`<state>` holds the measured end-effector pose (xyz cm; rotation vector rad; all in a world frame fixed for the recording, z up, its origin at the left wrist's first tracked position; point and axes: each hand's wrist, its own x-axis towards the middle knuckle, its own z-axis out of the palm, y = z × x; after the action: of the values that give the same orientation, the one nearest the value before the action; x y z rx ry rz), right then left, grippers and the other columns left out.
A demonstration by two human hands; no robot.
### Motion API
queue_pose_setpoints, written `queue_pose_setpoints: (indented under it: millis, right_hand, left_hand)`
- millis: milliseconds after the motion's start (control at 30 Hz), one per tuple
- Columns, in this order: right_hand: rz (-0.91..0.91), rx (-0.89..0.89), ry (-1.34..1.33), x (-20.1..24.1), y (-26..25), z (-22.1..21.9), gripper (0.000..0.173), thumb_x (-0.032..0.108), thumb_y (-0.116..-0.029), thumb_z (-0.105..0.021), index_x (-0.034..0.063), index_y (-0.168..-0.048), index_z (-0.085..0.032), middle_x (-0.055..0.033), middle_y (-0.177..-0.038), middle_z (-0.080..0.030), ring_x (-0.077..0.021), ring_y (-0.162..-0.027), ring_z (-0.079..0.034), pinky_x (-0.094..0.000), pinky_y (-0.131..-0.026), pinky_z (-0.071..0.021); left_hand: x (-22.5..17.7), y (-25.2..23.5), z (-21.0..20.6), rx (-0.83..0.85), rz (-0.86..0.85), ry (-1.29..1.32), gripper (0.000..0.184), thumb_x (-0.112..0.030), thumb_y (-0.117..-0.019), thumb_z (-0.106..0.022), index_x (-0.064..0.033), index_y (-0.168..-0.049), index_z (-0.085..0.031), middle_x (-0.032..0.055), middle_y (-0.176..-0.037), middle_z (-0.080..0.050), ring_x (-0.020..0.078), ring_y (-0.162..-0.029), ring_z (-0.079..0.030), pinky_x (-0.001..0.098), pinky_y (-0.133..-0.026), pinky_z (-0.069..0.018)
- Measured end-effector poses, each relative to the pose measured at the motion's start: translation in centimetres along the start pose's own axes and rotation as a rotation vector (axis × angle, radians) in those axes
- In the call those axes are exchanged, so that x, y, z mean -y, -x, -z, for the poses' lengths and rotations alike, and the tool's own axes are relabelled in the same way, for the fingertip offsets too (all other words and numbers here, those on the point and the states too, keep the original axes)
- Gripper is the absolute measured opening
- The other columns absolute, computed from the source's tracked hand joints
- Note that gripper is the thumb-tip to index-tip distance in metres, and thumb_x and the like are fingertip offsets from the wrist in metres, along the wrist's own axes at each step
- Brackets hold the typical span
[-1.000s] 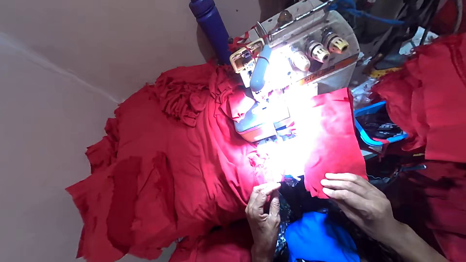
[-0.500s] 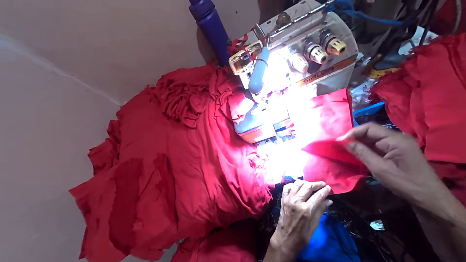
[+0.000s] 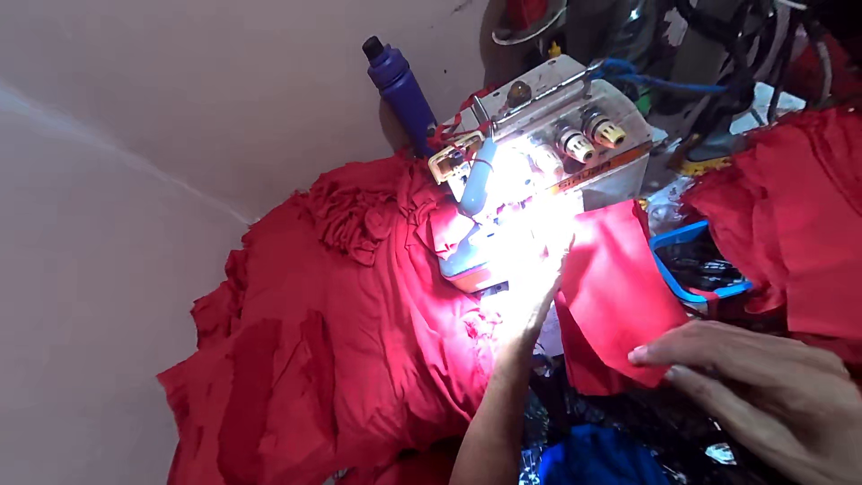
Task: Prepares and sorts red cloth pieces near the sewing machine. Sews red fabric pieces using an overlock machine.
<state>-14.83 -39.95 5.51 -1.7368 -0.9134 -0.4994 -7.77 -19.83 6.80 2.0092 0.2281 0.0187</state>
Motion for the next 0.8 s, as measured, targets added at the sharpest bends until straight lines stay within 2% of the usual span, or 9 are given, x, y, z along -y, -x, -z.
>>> queue_pose_setpoints:
  millis: [67, 133, 200, 300, 467, 533, 633, 733, 800]
  right_hand:
    - [-0.019, -0.003, -0.014, -0.7, 0.3, -0.2, 0.024, 0.020, -0.1059, -0.052, 0.0056, -0.105, -0.072, -0.0052, -0.095, -0.074, -0.0027, -0.093, -0.066, -0.0161, -0.087, -0.0501]
    - [-0.051, -0.033, -0.020, -1.2, -0.2, -0.3, 0.024, 0.022, -0.1057, -0.053, 0.0058, -0.105, -0.072, -0.0023, -0.096, -0.074, 0.0026, -0.093, -0.065, -0.0120, -0.085, -0.0498]
    - [-0.097, -0.117, -0.036, -1.7, -1.2, -0.6, 0.023, 0.022, -0.1037, -0.057, 0.0074, -0.103, -0.074, 0.0036, -0.094, -0.073, 0.0069, -0.088, -0.064, -0.0105, -0.081, -0.0517]
    - [-0.138, -0.238, -0.048, -1.8, -4.0, -0.7, 0.014, 0.015, -0.0966, -0.063, 0.0072, -0.100, -0.074, 0.0093, -0.088, -0.072, 0.0080, -0.079, -0.064, -0.0103, -0.073, -0.0549]
    - [-0.179, -0.295, -0.095, -0.7, -7.9, -1.1, 0.008, 0.012, -0.0886, -0.071, 0.0072, -0.094, -0.068, 0.0096, -0.070, -0.060, 0.0076, -0.057, -0.052, -0.0076, -0.052, -0.0446]
    - [-0.201, -0.271, -0.123, 0.0, -8.3, -1.6, 0.012, 0.010, -0.0867, -0.074, 0.0072, -0.087, -0.063, 0.0083, -0.066, -0.053, 0.0069, -0.054, -0.046, -0.0074, -0.051, -0.0408]
    - [-0.141, -0.273, -0.185, 0.2, -8.1, -2.8, 0.013, 0.000, -0.0790, -0.076, 0.0099, -0.078, -0.069, 0.0117, -0.065, -0.057, 0.0084, -0.060, -0.054, -0.0079, -0.058, -0.0487]
    - [-0.244, -0.235, -0.270, 0.3, -8.4, -4.0, 0.018, 0.010, -0.0821, -0.078, 0.0150, -0.090, -0.062, 0.0125, -0.066, -0.060, 0.0062, -0.054, -0.054, -0.0097, -0.051, -0.0480]
    - [-0.303, -0.220, -0.303, 0.8, -8.3, -5.0, 0.025, 0.010, -0.0809, -0.078, 0.0144, -0.096, -0.059, 0.0126, -0.061, -0.056, 0.0056, -0.049, -0.051, -0.0098, -0.047, -0.0451]
  left_hand:
    - [0.2, 0.0, -0.8, -0.105, -0.185, -0.037, 0.030, -0.034, -0.1027, -0.062, -0.0055, -0.110, -0.067, 0.0087, -0.084, -0.061, 0.0143, -0.070, -0.056, 0.0327, -0.061, -0.0484]
    - [0.1, -0.2, -1.1, -0.156, -0.377, 0.004, 0.025, -0.023, -0.1029, -0.062, -0.0044, -0.118, -0.069, 0.0087, -0.103, -0.069, 0.0127, -0.089, -0.063, 0.0321, -0.078, -0.0526]
    - [-0.7, -0.4, -1.5, -0.164, -0.483, 0.103, 0.017, -0.015, -0.1009, -0.064, -0.0029, -0.112, -0.069, 0.0058, -0.099, -0.069, 0.0054, -0.084, -0.064, 0.0230, -0.074, -0.0538]
    - [-2.8, 0.6, -1.3, -0.092, -0.452, 0.313, 0.017, -0.008, -0.0976, -0.067, -0.0007, -0.111, -0.074, 0.0047, -0.101, -0.075, 0.0054, -0.087, -0.071, 0.0245, -0.080, -0.0585]
    - [-4.7, 3.5, 0.9, -0.012, -0.440, 0.549, 0.012, 0.003, -0.0945, -0.065, -0.0027, -0.102, -0.073, -0.0028, -0.086, -0.075, -0.0005, -0.075, -0.068, 0.0173, -0.069, -0.0574]
    - [-4.4, 4.2, 1.8, -0.014, -0.488, 0.531, 0.013, 0.004, -0.0955, -0.063, -0.0021, -0.101, -0.073, -0.0033, -0.085, -0.074, -0.0012, -0.074, -0.068, 0.0168, -0.069, -0.0572]
    - [-3.5, 5.2, 3.3, -0.006, -0.545, 0.449, 0.018, 0.002, -0.0984, -0.056, 0.0008, -0.105, -0.073, -0.0018, -0.091, -0.073, 0.0001, -0.082, -0.067, 0.0181, -0.076, -0.0568]
    - [-2.8, 6.2, 4.7, -0.003, -0.541, 0.345, 0.021, -0.003, -0.1009, -0.053, 0.0015, -0.109, -0.072, -0.0007, -0.095, -0.073, 0.0010, -0.089, -0.068, 0.0195, -0.083, -0.0564]
    - [-2.3, 6.5, 5.5, -0.023, -0.529, 0.359, 0.017, 0.001, -0.0928, -0.064, 0.0029, -0.106, -0.074, 0.0012, -0.095, -0.075, 0.0023, -0.088, -0.070, 0.0206, -0.084, -0.0586]
